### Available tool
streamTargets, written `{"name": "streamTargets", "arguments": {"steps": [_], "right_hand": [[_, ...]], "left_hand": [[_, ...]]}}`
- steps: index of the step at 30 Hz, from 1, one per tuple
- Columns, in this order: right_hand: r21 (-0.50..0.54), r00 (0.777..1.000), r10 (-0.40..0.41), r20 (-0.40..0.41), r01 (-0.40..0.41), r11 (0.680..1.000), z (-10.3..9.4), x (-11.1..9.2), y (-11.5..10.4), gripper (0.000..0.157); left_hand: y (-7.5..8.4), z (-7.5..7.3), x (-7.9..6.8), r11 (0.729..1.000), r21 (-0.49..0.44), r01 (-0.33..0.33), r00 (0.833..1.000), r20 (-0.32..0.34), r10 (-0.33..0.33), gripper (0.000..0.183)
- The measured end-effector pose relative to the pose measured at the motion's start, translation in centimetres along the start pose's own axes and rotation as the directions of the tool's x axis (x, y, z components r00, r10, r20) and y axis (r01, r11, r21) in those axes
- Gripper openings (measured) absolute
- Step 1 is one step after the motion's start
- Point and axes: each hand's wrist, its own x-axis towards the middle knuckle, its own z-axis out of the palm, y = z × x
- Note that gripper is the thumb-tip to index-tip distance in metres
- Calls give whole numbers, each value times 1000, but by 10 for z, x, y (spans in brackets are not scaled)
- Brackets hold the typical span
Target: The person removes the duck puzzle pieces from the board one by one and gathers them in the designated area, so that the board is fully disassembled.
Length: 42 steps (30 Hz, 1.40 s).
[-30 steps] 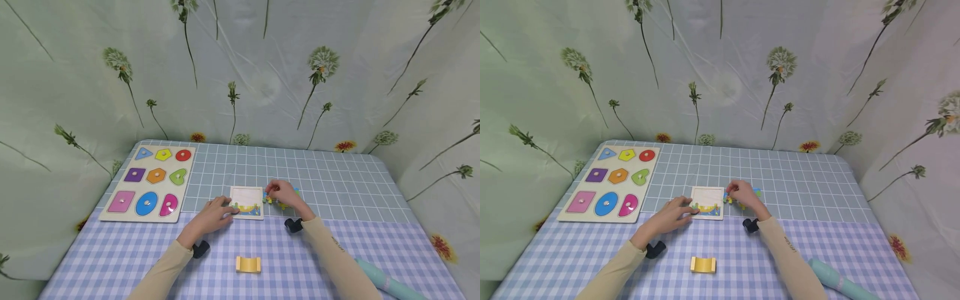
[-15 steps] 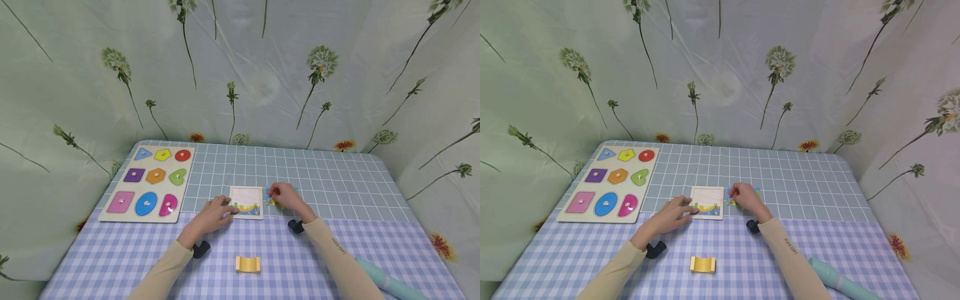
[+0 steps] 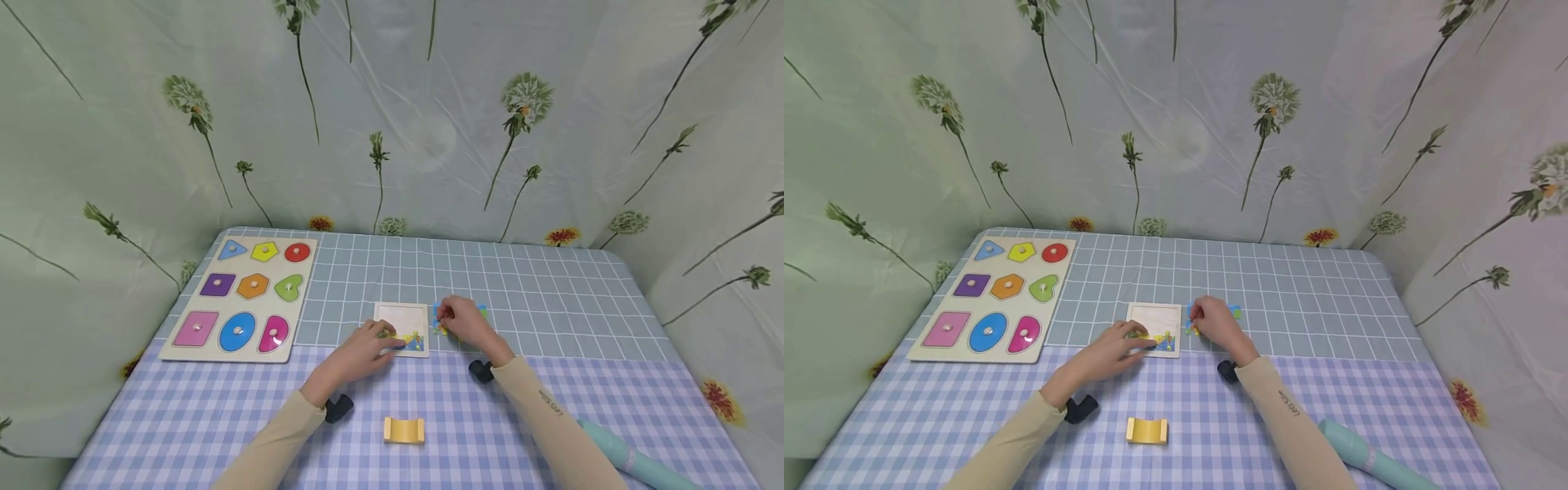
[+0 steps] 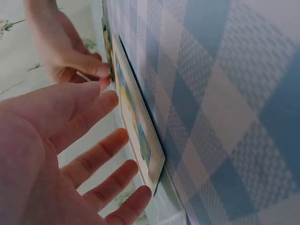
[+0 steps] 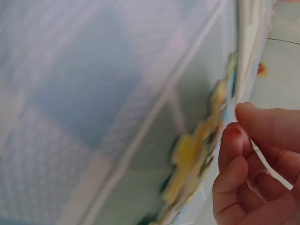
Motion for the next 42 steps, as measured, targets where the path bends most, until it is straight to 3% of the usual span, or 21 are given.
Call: {"name": "streamTargets", "arguments": {"steps": [3,8,14,20,31,37,42], "right_hand": [[62,999,-39,16,38,997,0,-1,-7,12],[136,983,-142,117,126,983,5,-5,-21,14],[23,969,-191,158,190,982,14,-8,-33,14],[-15,980,-134,150,138,990,21,-9,-37,17],[179,991,-77,106,57,982,21,-15,-29,18],[208,998,59,28,-64,976,0,-29,-14,19],[185,981,195,13,-194,963,-21,-48,2,15]], "left_hand": [[1,2,2,1000,14,-3,1000,17,3,29],[0,5,1,999,36,-6,1000,25,5,29],[0,8,0,999,34,-24,1000,14,24,30],[2,6,0,1000,26,-2,1000,19,2,28],[5,3,2,999,35,6,1000,27,-7,30],[5,3,2,1000,10,8,1000,28,-8,32],[5,2,1,1000,8,8,1000,24,-8,32]]}}
